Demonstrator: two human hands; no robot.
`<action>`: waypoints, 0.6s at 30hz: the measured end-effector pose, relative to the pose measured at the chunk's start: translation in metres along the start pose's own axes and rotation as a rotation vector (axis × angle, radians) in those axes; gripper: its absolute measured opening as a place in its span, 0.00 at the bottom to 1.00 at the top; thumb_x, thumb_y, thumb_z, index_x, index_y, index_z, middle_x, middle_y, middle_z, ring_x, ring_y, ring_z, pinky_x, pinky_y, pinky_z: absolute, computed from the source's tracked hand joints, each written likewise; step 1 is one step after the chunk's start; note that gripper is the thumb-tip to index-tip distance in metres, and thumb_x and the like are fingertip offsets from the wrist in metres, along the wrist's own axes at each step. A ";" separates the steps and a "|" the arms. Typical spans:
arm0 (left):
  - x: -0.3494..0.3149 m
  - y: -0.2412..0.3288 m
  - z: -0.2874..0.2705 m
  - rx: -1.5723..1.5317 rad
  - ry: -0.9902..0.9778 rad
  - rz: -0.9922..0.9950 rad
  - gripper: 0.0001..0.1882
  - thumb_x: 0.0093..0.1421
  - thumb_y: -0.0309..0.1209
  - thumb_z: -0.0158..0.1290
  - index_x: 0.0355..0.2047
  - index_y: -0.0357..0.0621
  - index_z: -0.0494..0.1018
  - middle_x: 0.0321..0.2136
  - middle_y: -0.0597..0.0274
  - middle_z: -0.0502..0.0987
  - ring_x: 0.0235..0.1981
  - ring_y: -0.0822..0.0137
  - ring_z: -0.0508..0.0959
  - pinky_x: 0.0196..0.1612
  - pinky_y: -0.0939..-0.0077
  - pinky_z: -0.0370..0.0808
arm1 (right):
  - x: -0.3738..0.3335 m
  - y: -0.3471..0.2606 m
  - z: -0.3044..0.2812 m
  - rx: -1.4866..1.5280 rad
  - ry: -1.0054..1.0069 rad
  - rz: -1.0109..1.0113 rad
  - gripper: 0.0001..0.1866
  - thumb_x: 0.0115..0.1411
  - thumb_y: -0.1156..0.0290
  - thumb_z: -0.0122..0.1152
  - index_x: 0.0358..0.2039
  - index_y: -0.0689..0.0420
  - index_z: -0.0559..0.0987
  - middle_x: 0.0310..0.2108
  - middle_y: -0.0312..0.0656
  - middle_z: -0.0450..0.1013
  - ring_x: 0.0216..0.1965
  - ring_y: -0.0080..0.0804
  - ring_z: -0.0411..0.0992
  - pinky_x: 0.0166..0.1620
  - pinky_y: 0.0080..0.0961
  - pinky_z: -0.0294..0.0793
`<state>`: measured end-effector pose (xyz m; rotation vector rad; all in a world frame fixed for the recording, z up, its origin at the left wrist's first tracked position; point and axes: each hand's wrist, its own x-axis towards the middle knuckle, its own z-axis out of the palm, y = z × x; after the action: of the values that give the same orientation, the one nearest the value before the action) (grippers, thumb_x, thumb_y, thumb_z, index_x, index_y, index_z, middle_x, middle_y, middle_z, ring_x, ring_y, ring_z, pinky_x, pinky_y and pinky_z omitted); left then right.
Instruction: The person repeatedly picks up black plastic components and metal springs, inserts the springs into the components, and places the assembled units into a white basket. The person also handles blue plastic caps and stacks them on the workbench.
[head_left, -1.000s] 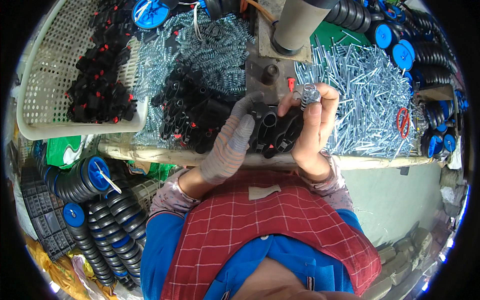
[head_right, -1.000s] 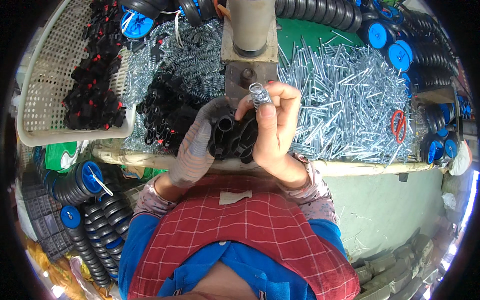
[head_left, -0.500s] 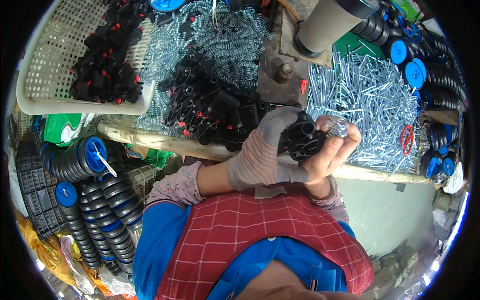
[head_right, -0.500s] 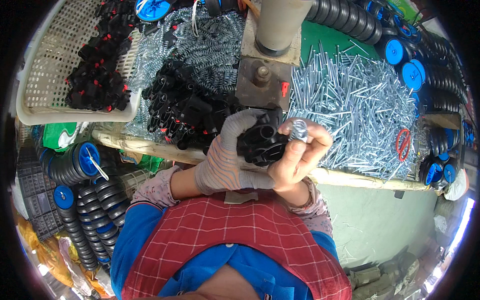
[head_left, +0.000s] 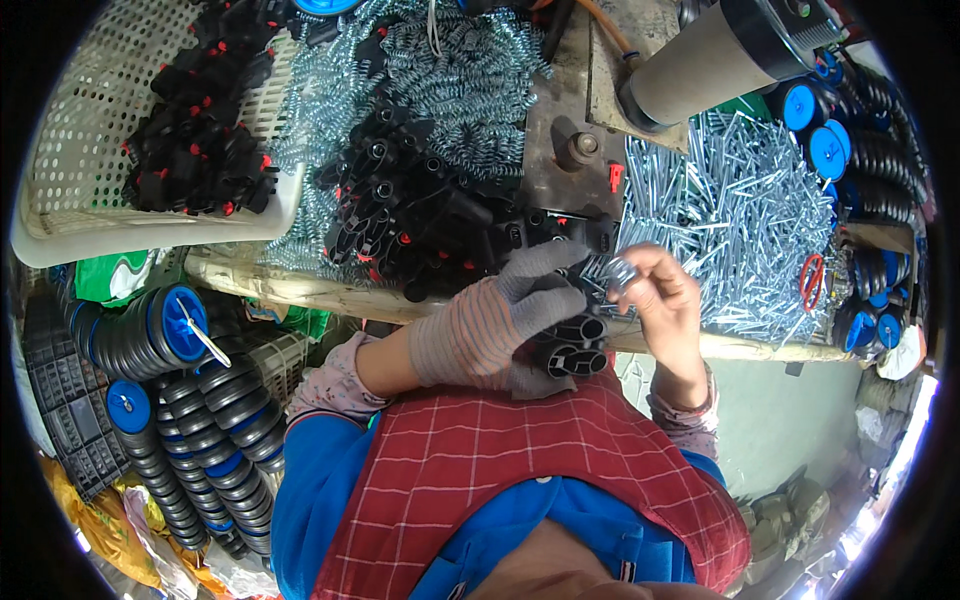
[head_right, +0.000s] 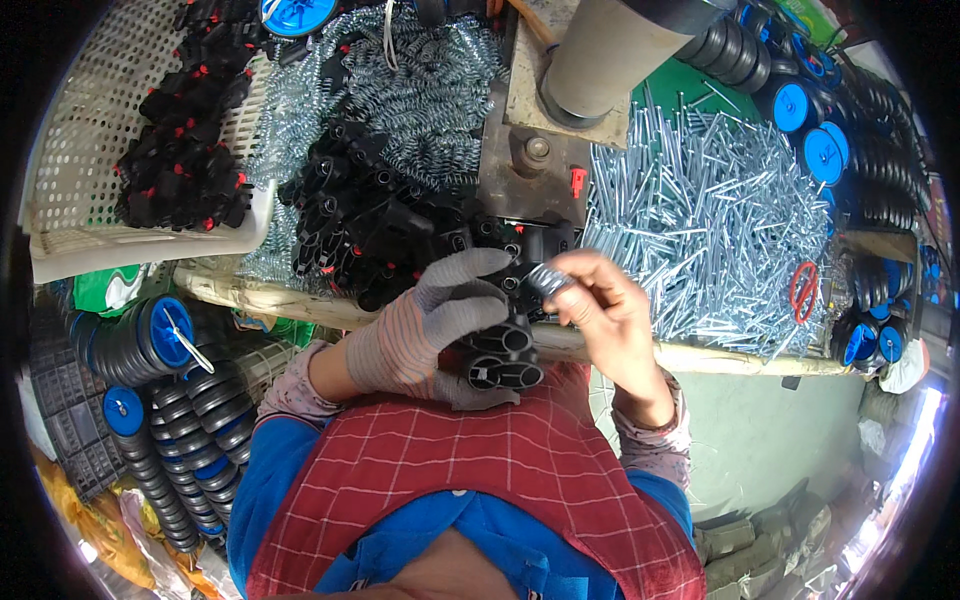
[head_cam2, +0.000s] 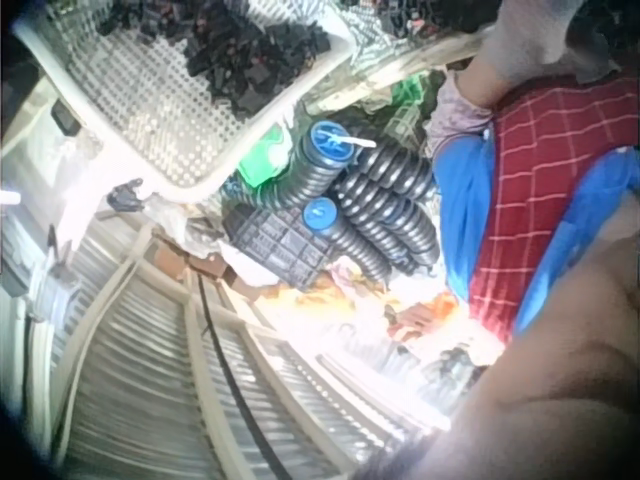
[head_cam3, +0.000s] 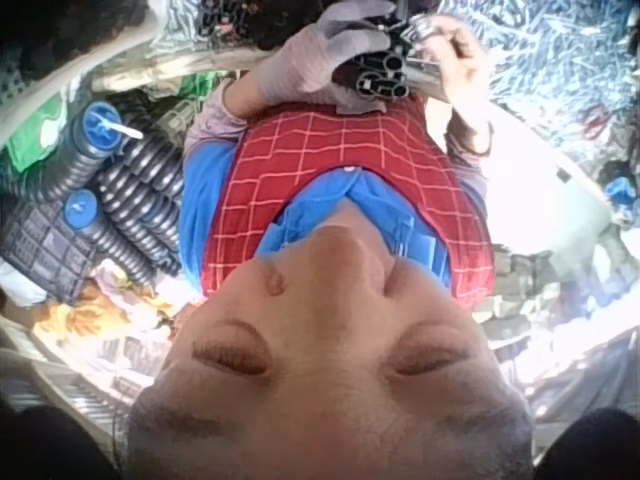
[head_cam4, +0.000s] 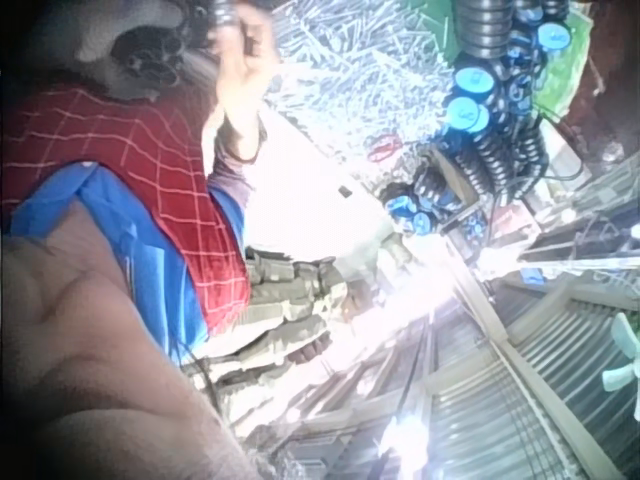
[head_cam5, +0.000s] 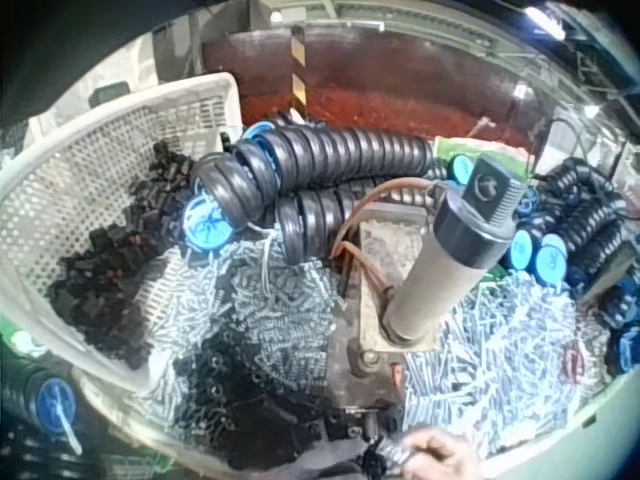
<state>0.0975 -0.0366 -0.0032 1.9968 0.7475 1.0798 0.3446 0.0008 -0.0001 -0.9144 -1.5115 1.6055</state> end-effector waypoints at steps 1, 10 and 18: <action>0.002 -0.001 -0.001 -0.040 -0.042 0.014 0.46 0.40 0.38 0.76 0.56 0.44 0.63 0.63 0.40 0.58 0.52 0.41 0.75 0.52 0.57 0.78 | -0.003 -0.005 0.001 -0.031 -0.059 0.106 0.10 0.68 0.75 0.57 0.47 0.63 0.76 0.38 0.37 0.73 0.33 0.18 0.71 0.37 0.16 0.72; -0.007 0.003 0.013 0.004 0.003 -0.124 0.42 0.42 0.38 0.73 0.55 0.43 0.64 0.57 0.45 0.66 0.50 0.44 0.76 0.49 0.59 0.78 | -0.007 -0.002 0.027 -0.371 0.037 0.060 0.08 0.70 0.72 0.53 0.45 0.61 0.73 0.27 0.34 0.74 0.27 0.19 0.70 0.32 0.19 0.71; -0.005 0.002 0.012 0.128 0.062 -0.126 0.45 0.37 0.36 0.75 0.55 0.44 0.64 0.52 0.49 0.68 0.47 0.47 0.77 0.46 0.60 0.79 | 0.016 0.001 0.029 -0.049 0.197 -0.074 0.09 0.71 0.72 0.52 0.47 0.63 0.71 0.27 0.35 0.71 0.25 0.16 0.67 0.29 0.15 0.69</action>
<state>0.1059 -0.0451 -0.0085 1.9992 0.9843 1.0468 0.3109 0.0011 -0.0001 -1.0015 -1.4352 1.3882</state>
